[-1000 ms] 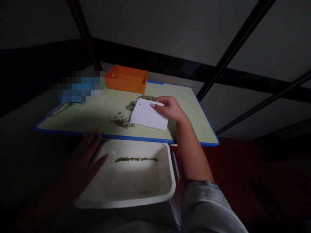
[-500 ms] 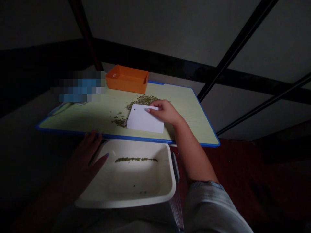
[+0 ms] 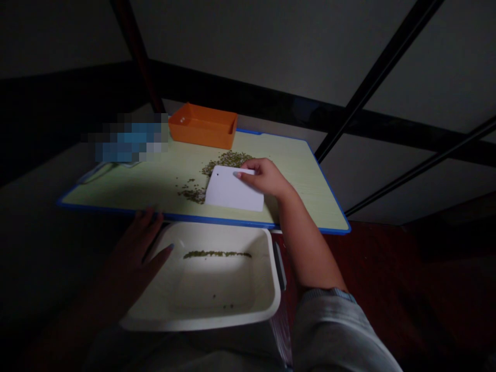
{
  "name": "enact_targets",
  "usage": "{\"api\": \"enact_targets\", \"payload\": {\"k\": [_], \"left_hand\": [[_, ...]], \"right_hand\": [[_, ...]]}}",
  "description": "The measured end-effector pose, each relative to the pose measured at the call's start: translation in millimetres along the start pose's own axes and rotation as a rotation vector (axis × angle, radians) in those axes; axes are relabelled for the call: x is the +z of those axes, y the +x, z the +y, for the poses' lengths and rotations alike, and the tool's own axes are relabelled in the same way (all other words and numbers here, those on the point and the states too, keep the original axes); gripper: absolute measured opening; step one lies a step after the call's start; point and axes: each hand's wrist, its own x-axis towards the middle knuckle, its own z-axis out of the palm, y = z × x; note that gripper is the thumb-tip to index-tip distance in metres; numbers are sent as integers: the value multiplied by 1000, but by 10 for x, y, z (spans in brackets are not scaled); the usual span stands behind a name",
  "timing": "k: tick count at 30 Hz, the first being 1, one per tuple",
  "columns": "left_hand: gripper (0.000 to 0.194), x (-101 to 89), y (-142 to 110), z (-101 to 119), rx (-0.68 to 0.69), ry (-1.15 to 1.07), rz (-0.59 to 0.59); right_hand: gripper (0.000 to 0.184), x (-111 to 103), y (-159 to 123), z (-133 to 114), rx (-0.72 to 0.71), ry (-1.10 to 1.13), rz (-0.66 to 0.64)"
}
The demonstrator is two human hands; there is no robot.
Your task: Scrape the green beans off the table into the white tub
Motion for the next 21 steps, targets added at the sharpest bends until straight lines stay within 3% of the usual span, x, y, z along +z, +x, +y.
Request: {"api": "enact_targets", "payload": {"k": [21], "left_hand": [[83,22,2,-17,-21,25,-41]], "right_hand": [[37,-17,13,22,-36,-25,50]]}}
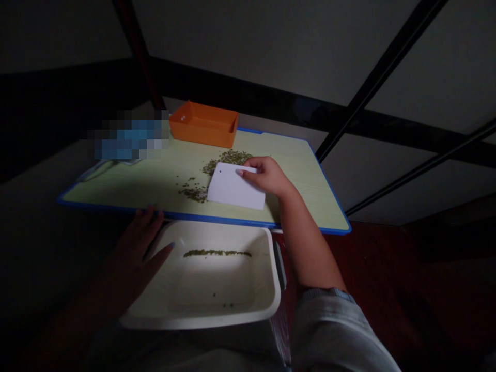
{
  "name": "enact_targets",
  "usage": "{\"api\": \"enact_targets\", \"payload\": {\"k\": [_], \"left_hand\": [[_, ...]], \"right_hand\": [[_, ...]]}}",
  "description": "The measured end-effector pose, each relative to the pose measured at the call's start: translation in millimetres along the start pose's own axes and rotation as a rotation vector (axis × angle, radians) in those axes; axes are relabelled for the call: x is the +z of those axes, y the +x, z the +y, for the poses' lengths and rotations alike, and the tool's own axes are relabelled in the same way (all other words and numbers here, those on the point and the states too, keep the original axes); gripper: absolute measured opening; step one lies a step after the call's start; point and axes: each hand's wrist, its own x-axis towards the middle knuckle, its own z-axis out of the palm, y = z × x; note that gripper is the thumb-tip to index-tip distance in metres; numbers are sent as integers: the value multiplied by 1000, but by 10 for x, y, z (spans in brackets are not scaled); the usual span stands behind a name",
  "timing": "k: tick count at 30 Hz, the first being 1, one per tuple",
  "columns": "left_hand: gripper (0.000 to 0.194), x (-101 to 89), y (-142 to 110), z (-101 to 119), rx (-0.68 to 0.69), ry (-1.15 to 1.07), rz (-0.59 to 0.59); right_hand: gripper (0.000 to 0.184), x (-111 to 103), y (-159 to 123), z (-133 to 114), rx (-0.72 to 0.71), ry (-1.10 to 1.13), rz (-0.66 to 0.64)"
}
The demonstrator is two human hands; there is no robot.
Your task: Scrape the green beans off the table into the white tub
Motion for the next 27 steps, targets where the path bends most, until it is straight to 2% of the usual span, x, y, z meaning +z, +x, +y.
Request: {"api": "enact_targets", "payload": {"k": [20,27], "left_hand": [[82,-19,-11,27,-21,-14,-13],[81,-17,-18,33,-11,-22,0]], "right_hand": [[38,49,-16,-13,1,65,-80],[39,35,-13,-16,-27,46,-186]]}}
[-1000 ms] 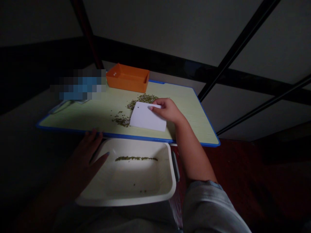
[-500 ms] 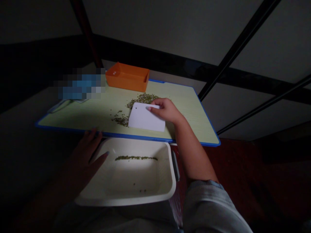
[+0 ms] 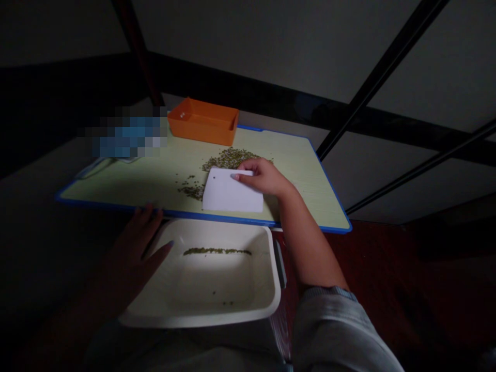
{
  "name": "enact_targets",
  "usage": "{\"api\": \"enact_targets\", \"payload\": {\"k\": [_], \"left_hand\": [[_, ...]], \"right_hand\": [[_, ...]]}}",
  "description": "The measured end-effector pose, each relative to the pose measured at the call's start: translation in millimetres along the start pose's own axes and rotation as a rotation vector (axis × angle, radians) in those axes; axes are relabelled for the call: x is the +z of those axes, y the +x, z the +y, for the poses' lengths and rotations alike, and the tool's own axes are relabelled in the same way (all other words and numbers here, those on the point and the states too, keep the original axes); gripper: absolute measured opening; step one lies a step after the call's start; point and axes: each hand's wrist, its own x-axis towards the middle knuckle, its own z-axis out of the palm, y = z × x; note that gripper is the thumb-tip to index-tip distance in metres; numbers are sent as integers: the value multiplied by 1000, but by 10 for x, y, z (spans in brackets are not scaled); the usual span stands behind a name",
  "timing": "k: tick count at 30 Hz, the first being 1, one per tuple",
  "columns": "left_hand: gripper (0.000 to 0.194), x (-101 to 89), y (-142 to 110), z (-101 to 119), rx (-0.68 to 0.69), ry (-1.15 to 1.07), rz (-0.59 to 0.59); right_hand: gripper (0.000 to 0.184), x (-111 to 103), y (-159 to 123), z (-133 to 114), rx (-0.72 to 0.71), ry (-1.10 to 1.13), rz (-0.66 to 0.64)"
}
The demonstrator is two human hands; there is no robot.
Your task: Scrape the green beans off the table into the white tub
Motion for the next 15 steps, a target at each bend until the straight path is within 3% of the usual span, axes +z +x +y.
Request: {"api": "enact_targets", "payload": {"k": [8,15], "left_hand": [[78,-7,-5,-11,6,7,5],[78,3,-4,-8,11,9,4]], "right_hand": [[41,8,-21,-49,-2,69,-67],[45,-3,-38,-75,41,103,107]]}}
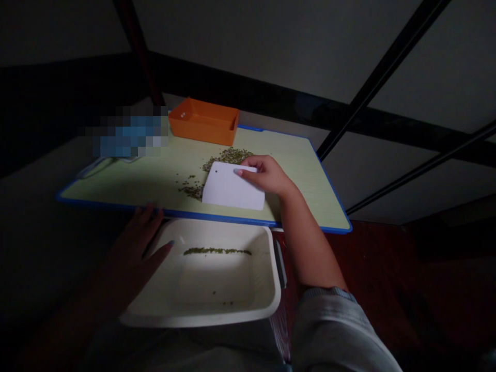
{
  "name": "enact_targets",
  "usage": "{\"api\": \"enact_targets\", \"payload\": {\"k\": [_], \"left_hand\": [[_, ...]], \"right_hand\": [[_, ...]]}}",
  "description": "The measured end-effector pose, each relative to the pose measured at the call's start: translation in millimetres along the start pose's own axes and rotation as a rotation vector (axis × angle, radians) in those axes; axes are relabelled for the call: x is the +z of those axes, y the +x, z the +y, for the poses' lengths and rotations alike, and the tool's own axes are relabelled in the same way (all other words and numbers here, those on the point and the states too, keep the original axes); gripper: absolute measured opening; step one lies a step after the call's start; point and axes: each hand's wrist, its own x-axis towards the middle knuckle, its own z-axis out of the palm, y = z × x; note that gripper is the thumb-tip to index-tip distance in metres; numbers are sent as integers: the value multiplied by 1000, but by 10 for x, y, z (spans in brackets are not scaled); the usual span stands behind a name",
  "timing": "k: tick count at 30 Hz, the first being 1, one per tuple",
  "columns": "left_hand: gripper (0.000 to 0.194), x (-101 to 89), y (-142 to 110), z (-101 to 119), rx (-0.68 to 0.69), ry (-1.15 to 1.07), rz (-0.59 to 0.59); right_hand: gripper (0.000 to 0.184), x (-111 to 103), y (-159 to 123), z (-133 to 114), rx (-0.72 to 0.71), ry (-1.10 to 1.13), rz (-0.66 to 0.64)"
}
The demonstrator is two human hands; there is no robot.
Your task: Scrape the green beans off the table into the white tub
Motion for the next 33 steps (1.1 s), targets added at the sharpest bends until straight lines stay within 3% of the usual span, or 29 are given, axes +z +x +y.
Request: {"api": "enact_targets", "payload": {"k": [13,22,33], "left_hand": [[75,31,6,-41,16,-7,22],[76,-16,3,8,-9,-28,4],[76,19,16,-33,18,0,17]], "right_hand": [[42,-33,34,60,-19,-170,50],[43,43,53,77,-56,-118,21],[40,-28,23,38,18,-91,-11]]}}
